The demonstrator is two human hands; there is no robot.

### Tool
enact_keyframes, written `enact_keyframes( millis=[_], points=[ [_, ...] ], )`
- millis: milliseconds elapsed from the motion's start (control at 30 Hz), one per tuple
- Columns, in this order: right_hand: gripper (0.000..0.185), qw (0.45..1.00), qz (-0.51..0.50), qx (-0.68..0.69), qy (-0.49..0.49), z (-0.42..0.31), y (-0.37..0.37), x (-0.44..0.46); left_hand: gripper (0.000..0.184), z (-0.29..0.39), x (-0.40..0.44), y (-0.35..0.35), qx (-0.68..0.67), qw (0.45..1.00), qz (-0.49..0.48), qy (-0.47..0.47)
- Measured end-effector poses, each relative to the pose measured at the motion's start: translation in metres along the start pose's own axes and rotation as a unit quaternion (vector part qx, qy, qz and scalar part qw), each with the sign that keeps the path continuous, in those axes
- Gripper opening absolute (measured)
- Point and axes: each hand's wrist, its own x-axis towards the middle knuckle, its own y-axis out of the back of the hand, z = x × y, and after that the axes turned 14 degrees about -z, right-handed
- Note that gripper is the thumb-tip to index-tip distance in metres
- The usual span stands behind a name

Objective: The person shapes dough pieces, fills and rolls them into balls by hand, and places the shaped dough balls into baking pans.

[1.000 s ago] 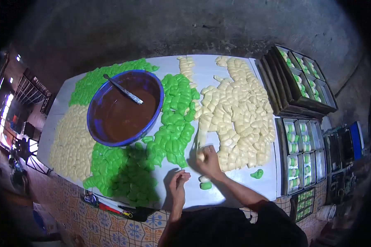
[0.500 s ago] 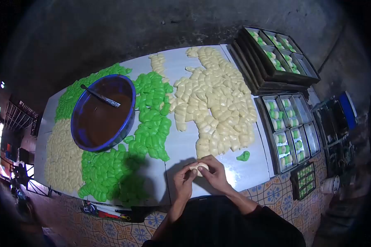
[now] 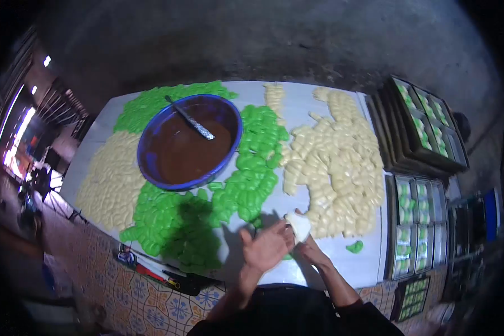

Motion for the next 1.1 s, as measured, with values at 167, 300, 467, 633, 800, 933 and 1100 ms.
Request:
enact_keyframes(
  millis=[167,300,467,633,800,933,1100],
  points=[
    [0.119,0.999,0.024,-0.037,-0.015,0.013,0.01,0.014,0.068,0.207,0.088,0.005,0.673,0.683,0.281,0.042],
    [0.105,0.999,0.034,-0.026,-0.013,0.022,0.008,0.023,0.093,0.326,0.095,0.101,0.818,0.349,0.411,0.202],
    [0.089,0.999,0.045,0.025,0.004,0.04,0.013,0.025,0.098,0.31,0.102,0.067,0.645,0.522,0.452,0.327],
    [0.063,0.97,0.087,0.227,-0.015,0.036,0.008,0.046,0.087,0.187,0.078,0.007,0.584,0.742,0.329,0.021],
    [0.033,0.958,0.14,0.232,-0.09,0.051,0.007,0.044,0.054,0.044,0.032,-0.015,0.317,0.852,0.415,0.022],
    [0.029,0.952,0.172,-0.245,-0.064,0.009,-0.022,0.019,0.046,0.017,-0.005,-0.014,0.465,0.795,0.385,0.063],
    [0.036,0.896,0.049,-0.434,0.072,0.008,-0.01,-0.013,0.039,-0.003,-0.024,-0.021,0.636,0.697,0.28,0.178]
  ],
)
